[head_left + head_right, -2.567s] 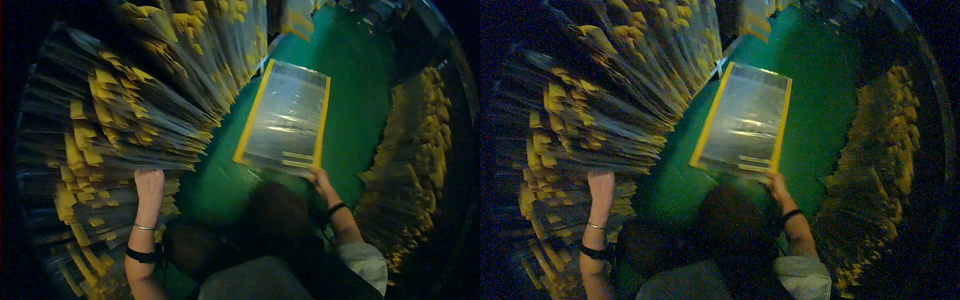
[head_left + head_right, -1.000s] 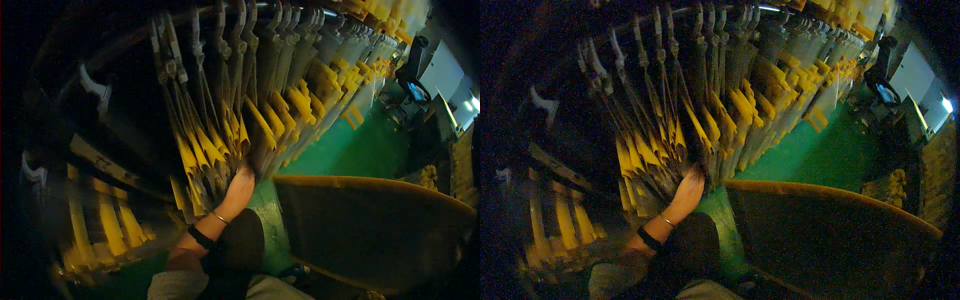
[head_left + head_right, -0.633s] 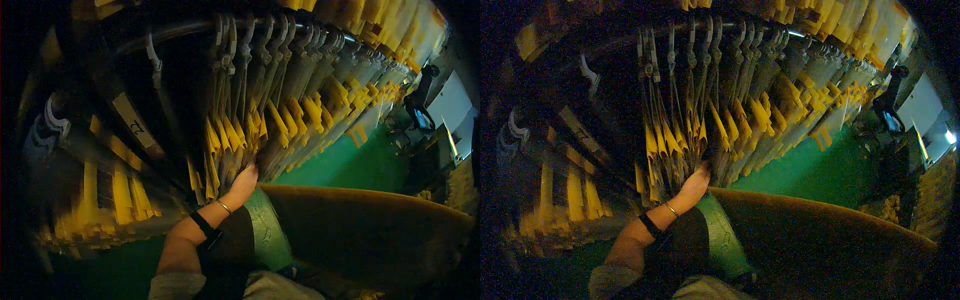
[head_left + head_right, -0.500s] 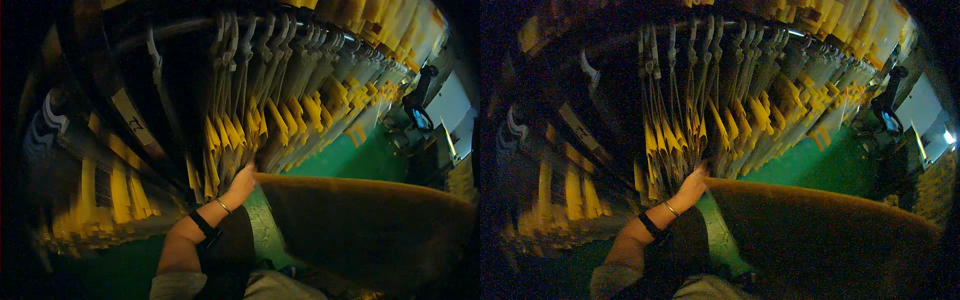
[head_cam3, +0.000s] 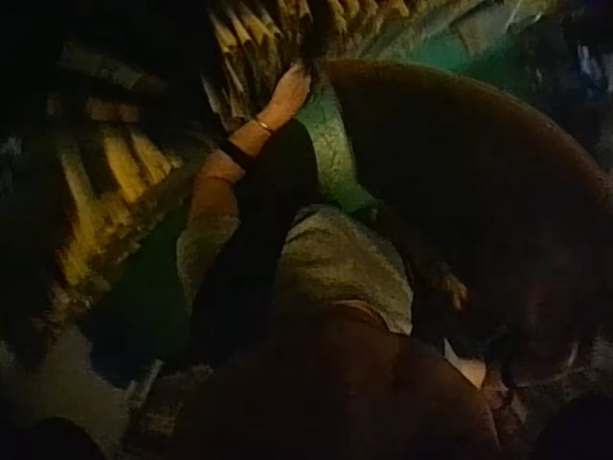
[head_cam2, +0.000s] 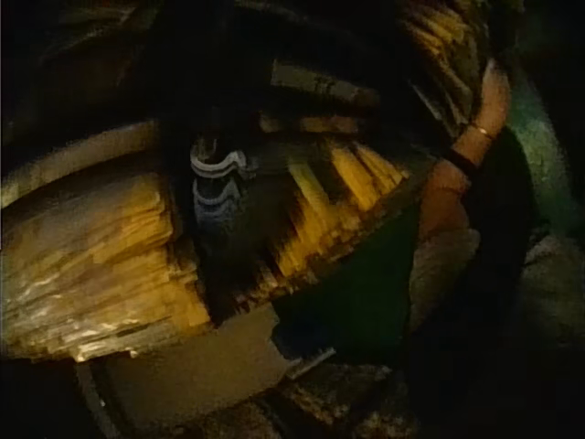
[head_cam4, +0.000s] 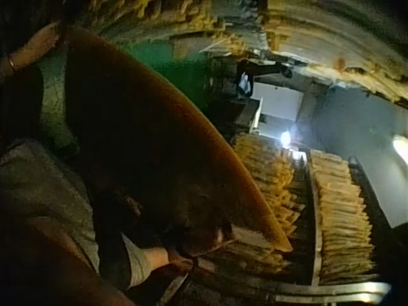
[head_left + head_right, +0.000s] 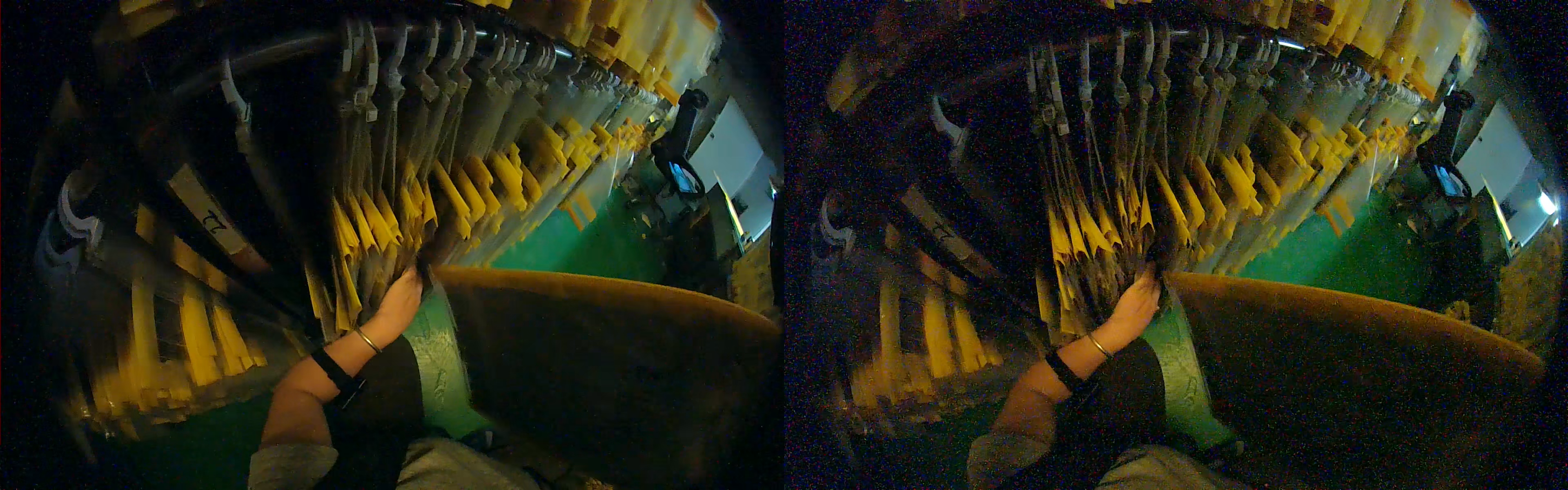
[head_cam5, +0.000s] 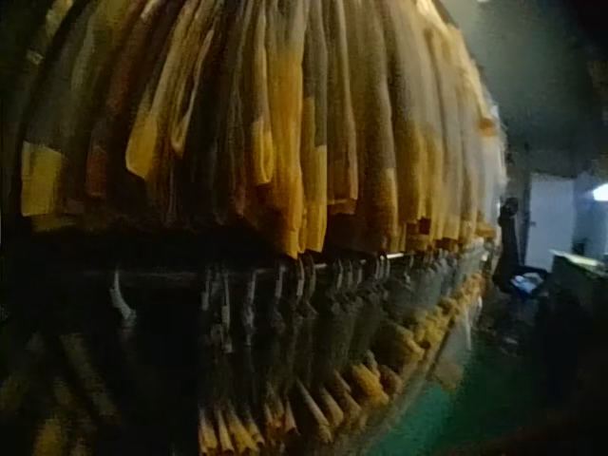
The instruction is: Picking up stencils or printed films from a light table and filing them into a hanging storage system.
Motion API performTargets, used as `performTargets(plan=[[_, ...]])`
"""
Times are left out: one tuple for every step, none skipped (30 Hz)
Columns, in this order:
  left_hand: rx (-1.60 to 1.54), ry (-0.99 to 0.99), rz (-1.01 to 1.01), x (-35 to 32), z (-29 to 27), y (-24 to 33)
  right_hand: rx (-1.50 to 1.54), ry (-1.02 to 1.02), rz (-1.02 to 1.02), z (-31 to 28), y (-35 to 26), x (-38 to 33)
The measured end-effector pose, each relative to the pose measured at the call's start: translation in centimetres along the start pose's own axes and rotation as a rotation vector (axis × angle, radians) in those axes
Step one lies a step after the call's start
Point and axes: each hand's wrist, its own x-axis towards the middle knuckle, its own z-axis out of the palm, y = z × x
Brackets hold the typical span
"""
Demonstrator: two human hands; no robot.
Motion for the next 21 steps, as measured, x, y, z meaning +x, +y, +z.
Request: performTargets(plan=[[-0.023, -0.031, 0.014, 0.0, 0.1, 0.1, 0.005, -0.005, 0.001, 0.2, -0.1, -0.1], [-0.046, -0.061, 0.026, 0.1, 0.1, 0.1, 0.012, -0.004, 0.0, 0.5, -0.4, -0.1], [-0.068, -0.091, 0.037, 0.1, 0.1, 0.2, 0.015, -0.008, 0.0, 0.6, -0.5, -0.2], [-0.028, -0.063, 0.015, 0.2, 0.1, 0.3, 0.018, -0.009, -0.002, 0.7, -0.7, -0.2], [0.015, -0.036, -0.007, 0.1, 0.0, 0.4, 0.022, -0.011, -0.001, 0.9, -0.8, -0.3], [0.039, -0.034, -0.005, 0.2, -0.1, 0.4, 0.031, -0.014, 0.001, 1.1, -0.9, -0.3], [0.063, -0.033, -0.004, 0.2, -0.3, 0.4, 0.042, -0.017, -0.001, 1.3, -1.0, -0.3], [0.069, -0.056, 0.022, 0.1, -1.0, 0.0, 0.046, -0.018, 0.001, 1.4, -1.1, -0.4], [0.076, -0.079, 0.047, 0.0, -1.4, -0.2, 0.057, -0.018, -0.001, 1.6, -1.2, -0.4], [0.092, 0.0, -0.022, -0.1, -1.3, -0.2, 0.071, -0.023, -0.008, 2.1, -1.3, -0.6], [0.103, 0.082, -0.091, -0.3, -1.0, 0.2, 0.073, -0.022, -0.01, 2.2, -1.4, -0.5], [0.105, 0.123, -0.11, -0.5, -0.6, 0.4, 0.079, -0.026, -0.012, 2.5, -1.5, -0.5], [0.107, 0.165, -0.129, -0.7, -0.1, 0.7, 0.087, -0.03, -0.016, 2.9, -1.6, -0.5], [0.099, 0.169, -0.104, -0.9, 0.2, 0.7, 0.099, -0.029, -0.028, 3.1, -1.7, -0.4], [0.007, 0.083, -0.06, -0.8, 0.2, 1.1, 0.11, -0.031, -0.041, 3.6, -1.9, -0.5], [-0.086, -0.006, -0.021, -0.7, 0.2, 1.5, 0.122, -0.034, -0.052, 4.0, -2.1, -0.6], [-0.263, -0.185, 0.037, -0.4, -0.5, 1.9, 0.133, -0.032, -0.067, 4.3, -2.2, -0.6], [-0.656, -0.238, -0.006, -0.6, -0.4, 3.5, 0.149, -0.038, -0.082, 4.8, -2.5, -0.7], [-1.044, -0.288, -0.079, -1.0, -0.5, 4.8, 0.175, -0.038, -0.106, 5.5, -2.8, -0.6], [-1.589, -0.302, -0.204, -1.2, -0.6, 6.0, 0.209, -0.039, -0.142, 6.4, -3.0, -0.4], [-2.126, -0.286, -0.346, -1.3, -1.7, 6.4, 0.23, -0.044, -0.161, 7.3, -3.3, -0.6]])
